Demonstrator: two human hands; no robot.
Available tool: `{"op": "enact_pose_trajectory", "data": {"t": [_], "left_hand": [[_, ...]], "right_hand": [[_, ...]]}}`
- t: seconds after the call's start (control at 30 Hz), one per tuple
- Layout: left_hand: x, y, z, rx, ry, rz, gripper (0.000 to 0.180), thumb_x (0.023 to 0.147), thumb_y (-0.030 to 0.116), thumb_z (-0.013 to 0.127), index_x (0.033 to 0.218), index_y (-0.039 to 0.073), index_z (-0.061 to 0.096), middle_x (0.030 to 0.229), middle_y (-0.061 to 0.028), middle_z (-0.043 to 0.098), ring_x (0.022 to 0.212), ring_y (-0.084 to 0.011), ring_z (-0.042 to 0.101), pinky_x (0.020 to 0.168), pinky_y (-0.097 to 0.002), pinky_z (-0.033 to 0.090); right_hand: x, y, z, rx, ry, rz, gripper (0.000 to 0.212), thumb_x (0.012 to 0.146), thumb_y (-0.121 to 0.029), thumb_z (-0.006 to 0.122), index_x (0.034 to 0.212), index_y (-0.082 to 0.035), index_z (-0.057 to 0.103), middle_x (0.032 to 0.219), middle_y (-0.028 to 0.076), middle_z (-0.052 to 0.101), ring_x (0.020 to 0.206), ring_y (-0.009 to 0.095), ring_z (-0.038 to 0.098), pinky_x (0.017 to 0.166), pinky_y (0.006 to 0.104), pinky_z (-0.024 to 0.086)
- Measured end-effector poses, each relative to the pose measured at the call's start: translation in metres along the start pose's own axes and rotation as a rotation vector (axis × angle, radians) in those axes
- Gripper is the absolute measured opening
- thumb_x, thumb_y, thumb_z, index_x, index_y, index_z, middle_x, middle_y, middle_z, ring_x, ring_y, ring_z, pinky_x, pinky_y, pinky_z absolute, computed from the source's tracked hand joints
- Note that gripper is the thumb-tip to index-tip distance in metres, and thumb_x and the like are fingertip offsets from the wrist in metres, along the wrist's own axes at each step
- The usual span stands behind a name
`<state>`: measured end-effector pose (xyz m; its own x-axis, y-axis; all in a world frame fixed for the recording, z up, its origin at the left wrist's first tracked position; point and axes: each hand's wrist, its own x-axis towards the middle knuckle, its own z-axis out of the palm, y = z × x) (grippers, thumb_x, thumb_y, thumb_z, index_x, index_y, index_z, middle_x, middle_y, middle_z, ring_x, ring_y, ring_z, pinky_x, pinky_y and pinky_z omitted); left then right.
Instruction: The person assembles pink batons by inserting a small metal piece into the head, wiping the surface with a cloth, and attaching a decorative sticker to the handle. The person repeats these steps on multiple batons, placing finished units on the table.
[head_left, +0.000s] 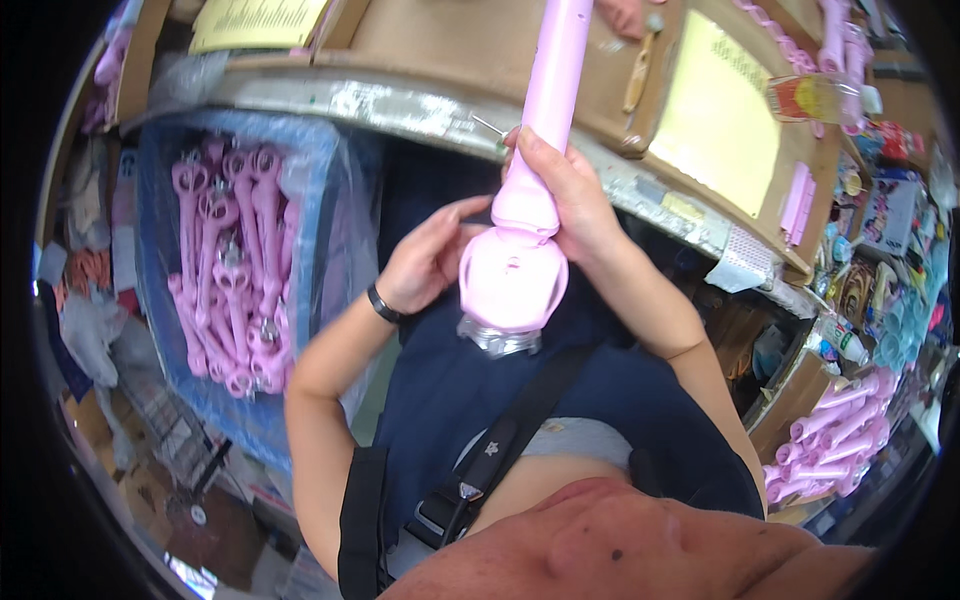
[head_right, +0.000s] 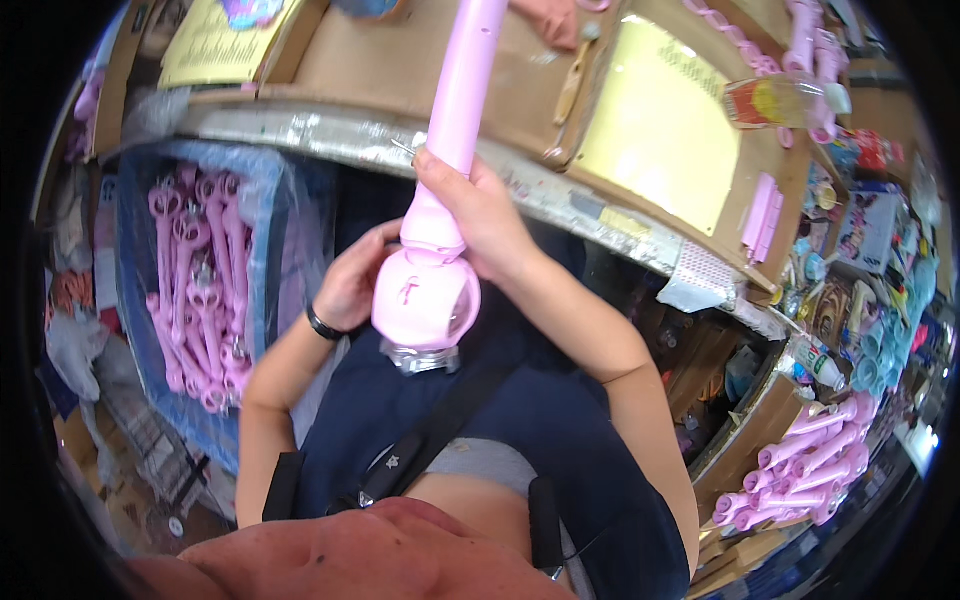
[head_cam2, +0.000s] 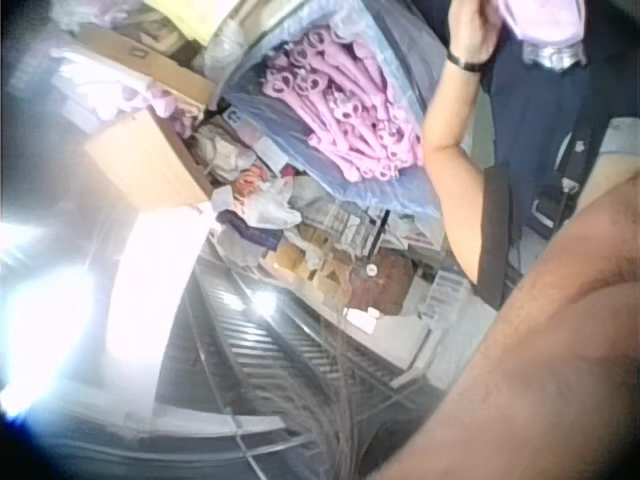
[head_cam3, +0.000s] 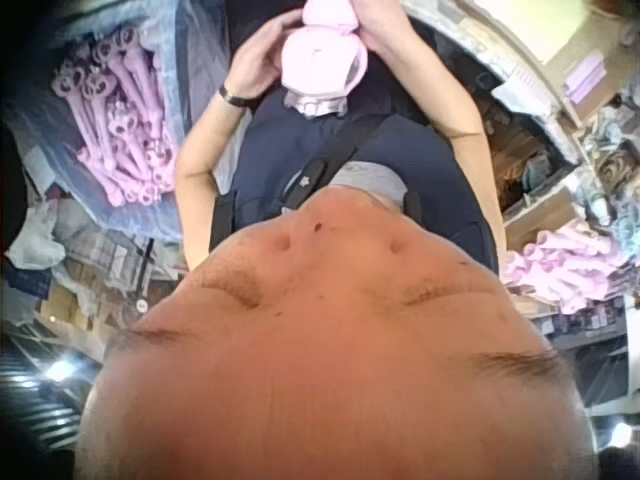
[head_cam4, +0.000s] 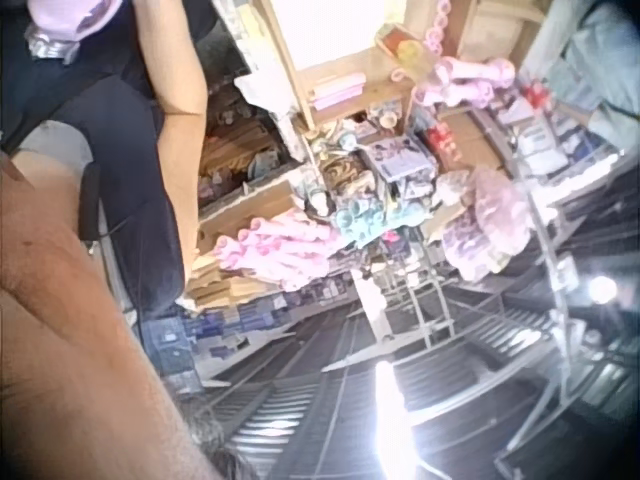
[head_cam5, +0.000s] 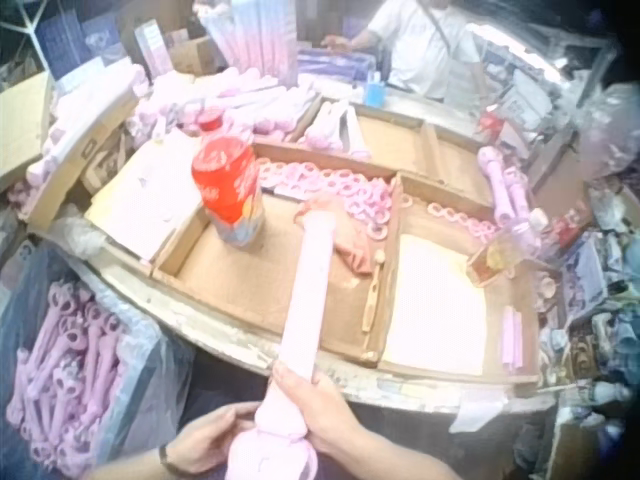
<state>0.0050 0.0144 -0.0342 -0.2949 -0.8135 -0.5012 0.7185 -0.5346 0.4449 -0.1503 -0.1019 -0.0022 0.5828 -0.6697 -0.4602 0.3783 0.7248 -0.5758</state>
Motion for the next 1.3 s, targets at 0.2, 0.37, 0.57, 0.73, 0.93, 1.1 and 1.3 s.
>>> {"op": "enact_pose_trajectory", "data": {"t": [0.2, 0.37, 0.57, 0.73, 0.93, 1.1, 1.3], "left_hand": [[0.026, -0.020, 0.022, 0.370, -0.009, 0.704, 0.099, 0.075, 0.059, 0.064, 0.145, 0.006, 0.017, 0.145, -0.0136, 0.032, 0.135, -0.0317, 0.027, 0.110, -0.0462, 0.023], [0.022, 0.029, 0.045, -0.124, -0.028, 1.136, 0.118, 0.067, 0.073, 0.057, 0.146, 0.004, 0.005, 0.144, -0.0153, 0.034, 0.136, -0.0316, 0.028, 0.113, -0.0502, 0.013], [-0.012, 0.099, 0.028, -0.239, -0.380, 1.002, 0.092, 0.072, 0.081, 0.041, 0.113, -0.001, 0.046, 0.097, -0.0117, 0.057, 0.061, -0.0185, 0.056, 0.045, -0.0283, 0.044], [-0.009, 0.095, 0.011, 0.017, -0.028, 1.020, 0.085, 0.081, 0.077, 0.026, 0.111, 0.002, 0.053, 0.089, -0.0126, 0.063, 0.058, -0.0166, 0.061, 0.045, -0.0262, 0.049], [-0.007, 0.081, 0.006, -0.060, -0.005, 0.891, 0.082, 0.082, 0.075, 0.029, 0.118, 0.004, 0.050, 0.095, -0.0122, 0.063, 0.061, -0.0164, 0.063, 0.050, -0.0265, 0.054], [-0.002, 0.076, 0.004, 0.050, -0.007, 0.795, 0.079, 0.082, 0.075, 0.029, 0.113, 0.006, 0.052, 0.086, -0.0095, 0.062, 0.056, -0.0148, 0.061, 0.048, -0.0258, 0.053], [-0.002, 0.077, -0.023, -0.162, -0.038, 0.585, 0.078, 0.074, 0.082, 0.031, 0.106, 0.015, 0.054, 0.069, -0.0072, 0.058, 0.050, -0.0151, 0.059, 0.046, -0.0260, 0.050]], "right_hand": [[-0.001, 0.000, 0.046, 0.362, -0.050, -0.361, 0.025, 0.093, -0.030, 0.057, 0.101, -0.008, 0.050, 0.086, 0.003, 0.057, 0.078, 0.012, 0.057, 0.070, 0.0282, 0.050], [-0.017, 0.036, 0.051, -0.187, -0.260, -0.662, 0.033, 0.085, -0.016, 0.067, 0.112, -0.005, 0.051, 0.106, 0.006, 0.052, 0.103, 0.019, 0.050, 0.091, 0.0324, 0.042], [0.010, 0.004, 0.004, -1.430, -0.009, -1.397, 0.042, 0.073, 0.004, 0.063, 0.113, -0.006, 0.059, 0.097, 0.014, 0.053, 0.082, 0.029, 0.054, 0.073, 0.0370, 0.047], [0.051, -0.075, 0.002, -1.956, 0.146, -0.999, 0.021, 0.081, -0.010, 0.060, 0.101, -0.007, 0.064, 0.096, 0.014, 0.060, 0.087, 0.032, 0.059, 0.074, 0.0419, 0.048], [0.056, -0.051, 0.046, -1.615, -0.073, -0.996, 0.043, 0.085, -0.026, 0.064, 0.120, -0.004, 0.055, 0.121, 0.020, 0.053, 0.109, 0.033, 0.054, 0.092, 0.0394, 0.045], [0.064, -0.018, 0.112, -1.145, -0.468, -0.760, 0.083, 0.084, -0.032, 0.068, 0.144, -0.001, 0.020, 0.130, 0.018, 0.047, 0.110, 0.023, 0.055, 0.092, 0.0357, 0.044], [0.087, -0.018, 0.126, -1.319, -0.508, -0.547, 0.091, 0.079, -0.041, 0.067, 0.141, 0.009, 0.021, 0.114, 0.027, 0.058, 0.105, 0.031, 0.060, 0.089, 0.0344, 0.046]]}}
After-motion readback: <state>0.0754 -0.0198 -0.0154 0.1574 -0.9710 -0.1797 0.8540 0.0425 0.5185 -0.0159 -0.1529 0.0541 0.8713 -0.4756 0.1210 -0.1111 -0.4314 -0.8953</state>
